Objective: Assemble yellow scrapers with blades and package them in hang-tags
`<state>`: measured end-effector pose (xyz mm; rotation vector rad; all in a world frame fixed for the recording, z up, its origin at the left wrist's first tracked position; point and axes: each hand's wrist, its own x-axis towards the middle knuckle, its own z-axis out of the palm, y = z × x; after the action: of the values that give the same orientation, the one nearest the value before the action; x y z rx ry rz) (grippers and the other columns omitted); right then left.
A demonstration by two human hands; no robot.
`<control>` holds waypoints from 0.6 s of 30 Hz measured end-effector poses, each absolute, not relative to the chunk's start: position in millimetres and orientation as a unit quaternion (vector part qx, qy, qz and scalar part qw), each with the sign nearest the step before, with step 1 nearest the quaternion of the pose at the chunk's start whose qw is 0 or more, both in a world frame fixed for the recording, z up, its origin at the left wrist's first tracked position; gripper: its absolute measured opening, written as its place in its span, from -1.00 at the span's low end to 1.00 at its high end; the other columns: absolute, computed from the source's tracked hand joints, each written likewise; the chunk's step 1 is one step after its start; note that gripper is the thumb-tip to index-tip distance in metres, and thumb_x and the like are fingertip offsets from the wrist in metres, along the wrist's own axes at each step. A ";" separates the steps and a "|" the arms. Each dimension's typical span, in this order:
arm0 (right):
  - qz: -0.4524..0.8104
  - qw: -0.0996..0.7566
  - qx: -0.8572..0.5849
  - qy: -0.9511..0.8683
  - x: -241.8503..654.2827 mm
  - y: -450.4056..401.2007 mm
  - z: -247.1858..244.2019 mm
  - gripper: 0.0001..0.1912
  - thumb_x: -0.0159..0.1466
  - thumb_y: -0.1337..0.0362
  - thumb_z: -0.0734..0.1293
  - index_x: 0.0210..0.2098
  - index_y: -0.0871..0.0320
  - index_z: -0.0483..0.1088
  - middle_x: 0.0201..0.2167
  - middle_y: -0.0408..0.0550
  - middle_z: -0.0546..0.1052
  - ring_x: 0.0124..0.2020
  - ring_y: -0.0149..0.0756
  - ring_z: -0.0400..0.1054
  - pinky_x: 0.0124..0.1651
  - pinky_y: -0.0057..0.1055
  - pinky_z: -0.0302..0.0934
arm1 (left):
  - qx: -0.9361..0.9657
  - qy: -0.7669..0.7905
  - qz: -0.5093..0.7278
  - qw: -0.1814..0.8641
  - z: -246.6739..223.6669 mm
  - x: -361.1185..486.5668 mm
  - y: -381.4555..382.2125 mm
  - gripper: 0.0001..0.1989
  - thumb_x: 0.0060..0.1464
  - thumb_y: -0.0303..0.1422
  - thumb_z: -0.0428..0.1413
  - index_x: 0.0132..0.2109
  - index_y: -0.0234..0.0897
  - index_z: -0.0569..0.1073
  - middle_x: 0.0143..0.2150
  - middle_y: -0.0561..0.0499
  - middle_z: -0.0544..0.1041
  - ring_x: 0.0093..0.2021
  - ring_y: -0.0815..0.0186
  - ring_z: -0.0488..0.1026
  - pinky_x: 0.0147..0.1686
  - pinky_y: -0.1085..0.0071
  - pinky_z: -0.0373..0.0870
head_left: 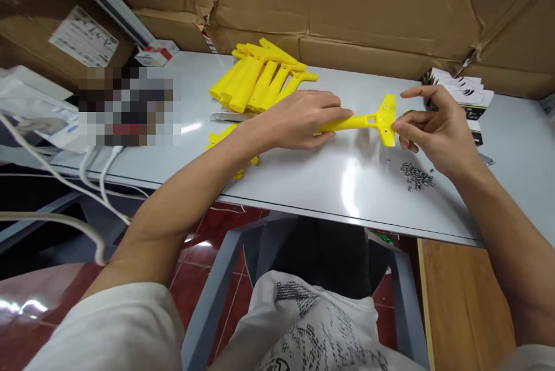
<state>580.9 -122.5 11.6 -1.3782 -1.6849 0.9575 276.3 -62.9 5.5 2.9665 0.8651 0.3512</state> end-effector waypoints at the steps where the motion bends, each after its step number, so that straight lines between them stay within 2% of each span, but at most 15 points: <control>1: 0.366 0.356 -0.546 -0.664 582.3 -121.2 10.1 -0.55 0.28 0.02 0.55 0.12 -0.11 0.50 -0.41 -0.12 0.58 -0.47 -0.20 0.37 -0.38 -0.20 0.23 | 0.956 0.273 0.106 0.010 4.4 277.7 -63.0 -0.52 0.35 -0.27 0.08 0.36 -0.06 0.51 0.07 -0.10 0.62 0.14 0.00 0.60 0.20 -0.07 0.53; 4: 0.339 0.291 -0.566 -0.693 586.9 -117.1 3.9 -0.70 0.29 -0.03 0.52 -0.12 0.01 0.64 -0.40 -0.04 0.61 -0.45 -0.21 0.42 -0.33 -0.18 0.30 | 0.963 0.258 0.080 -0.025 2.0 281.1 -64.0 -0.58 0.38 -0.30 0.05 0.29 -0.14 0.57 -0.02 -0.12 0.66 0.06 0.05 0.61 0.09 0.04 0.56; 7: 0.322 0.243 -0.554 -0.728 589.1 -114.6 -3.2 -0.64 0.30 -0.06 0.49 -0.10 0.05 0.68 -0.35 -0.03 0.65 -0.42 -0.22 0.46 -0.31 -0.20 0.33 | 0.969 0.239 0.044 -0.054 0.7 281.5 -65.6 -0.62 0.39 -0.35 0.03 0.23 -0.19 0.59 -0.04 -0.14 0.68 0.04 0.06 0.59 0.01 0.10 0.57; 11: 0.286 0.202 -0.531 -0.772 585.2 -113.4 -9.5 -0.66 0.33 -0.04 0.43 -0.13 0.07 0.68 -0.37 -0.05 0.64 -0.44 -0.27 0.43 -0.34 -0.25 0.28 | 0.973 0.225 0.024 -0.046 -5.3 281.0 -64.9 -0.65 0.42 -0.36 0.01 0.17 -0.21 0.62 -0.04 -0.17 0.67 0.03 0.06 0.59 -0.02 0.11 0.57; 15: 0.272 0.187 -0.513 -0.793 582.4 -112.6 1.5 -0.73 0.34 0.08 0.41 -0.15 0.07 0.70 -0.46 -0.10 0.60 -0.49 -0.32 0.37 -0.33 -0.25 0.27 | 0.975 0.218 0.032 -0.008 -0.7 277.6 -64.0 -0.66 0.43 -0.32 0.05 0.17 -0.21 0.65 0.01 -0.20 0.68 0.08 0.02 0.59 0.06 0.05 0.60; 17: 0.261 0.213 -0.514 -0.789 586.7 -114.3 18.8 -0.77 0.37 0.10 0.42 -0.13 0.03 0.70 -0.41 -0.09 0.63 -0.44 -0.30 0.40 -0.26 -0.22 0.34 | 0.977 0.198 0.073 0.043 14.4 270.5 -66.0 -0.62 0.44 -0.23 0.09 0.26 -0.19 0.61 0.16 -0.21 0.66 0.19 0.00 0.57 0.19 -0.01 0.59; 18: 0.260 0.230 -0.518 -0.782 590.2 -115.9 29.1 -0.77 0.41 0.09 0.42 -0.09 0.02 0.69 -0.32 -0.07 0.66 -0.37 -0.26 0.45 -0.20 -0.21 0.40 | 0.973 0.193 0.103 0.071 24.3 265.8 -67.7 -0.59 0.45 -0.17 0.11 0.32 -0.15 0.56 0.26 -0.18 0.63 0.27 0.02 0.54 0.28 -0.01 0.56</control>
<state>590.2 -115.9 29.1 -1.4252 -2.1508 0.7157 265.8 -67.7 24.3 2.9269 0.5790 0.3084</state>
